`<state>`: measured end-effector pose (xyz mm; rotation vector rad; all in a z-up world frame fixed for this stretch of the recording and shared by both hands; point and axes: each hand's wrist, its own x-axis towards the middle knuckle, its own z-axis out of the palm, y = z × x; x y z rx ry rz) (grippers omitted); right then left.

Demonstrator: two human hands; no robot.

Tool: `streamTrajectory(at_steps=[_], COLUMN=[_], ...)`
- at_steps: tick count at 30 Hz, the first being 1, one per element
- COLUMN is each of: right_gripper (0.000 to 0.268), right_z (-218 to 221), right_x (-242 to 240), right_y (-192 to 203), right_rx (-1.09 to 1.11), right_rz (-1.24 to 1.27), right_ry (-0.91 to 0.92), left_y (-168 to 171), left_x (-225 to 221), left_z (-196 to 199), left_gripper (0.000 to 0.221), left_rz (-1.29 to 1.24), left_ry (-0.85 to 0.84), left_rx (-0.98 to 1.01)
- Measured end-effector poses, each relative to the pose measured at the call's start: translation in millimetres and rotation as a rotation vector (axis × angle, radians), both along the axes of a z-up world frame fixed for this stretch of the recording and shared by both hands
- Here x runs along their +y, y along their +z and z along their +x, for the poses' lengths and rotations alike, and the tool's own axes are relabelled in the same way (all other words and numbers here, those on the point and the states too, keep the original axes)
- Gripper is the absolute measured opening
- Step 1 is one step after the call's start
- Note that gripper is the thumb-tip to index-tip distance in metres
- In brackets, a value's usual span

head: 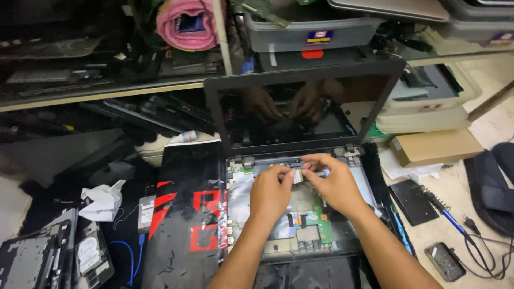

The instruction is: Disassembling a laptop by disconnecting internal cables and removing the motherboard.

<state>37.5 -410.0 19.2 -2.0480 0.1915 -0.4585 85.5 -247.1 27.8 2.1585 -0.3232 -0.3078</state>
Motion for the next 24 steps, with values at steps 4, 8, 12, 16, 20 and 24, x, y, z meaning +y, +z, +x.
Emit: streamTrajectory(at_steps=[4,8,12,16,20,24], right_gripper=[0.031,0.029,0.032,0.033,0.037,0.039], right_z=[-7,-8,-7,-8,-7,-4], right_x=[-1,-3,-7,-11,-16,-27], right_y=[7,10,10,7,5,-3], right_rx=[0.009,0.039,0.077,0.058,0.087,0.063], right_rz=[0.046,0.077,0.132,0.149,0.227,0.251], right_ry=[0.024,0.053,0.077,0.085,0.120,0.099], left_y=[9,5,3,0,-4,-15], left_x=[-1,-3,-6,-12,-15,-11], left_z=[-8,-11,-12,-13,-15,-15], left_gripper=[0.028,0.028,0.027,0.026,0.024,0.022], left_rz=[0.060,0.096,0.153,0.194,0.246,0.255], left_ry=[0.006,-0.006,-0.005,-0.010,-0.011,-0.033], left_rx=[0.021,-0.053,-0.148,-0.198,-0.281,-0.325])
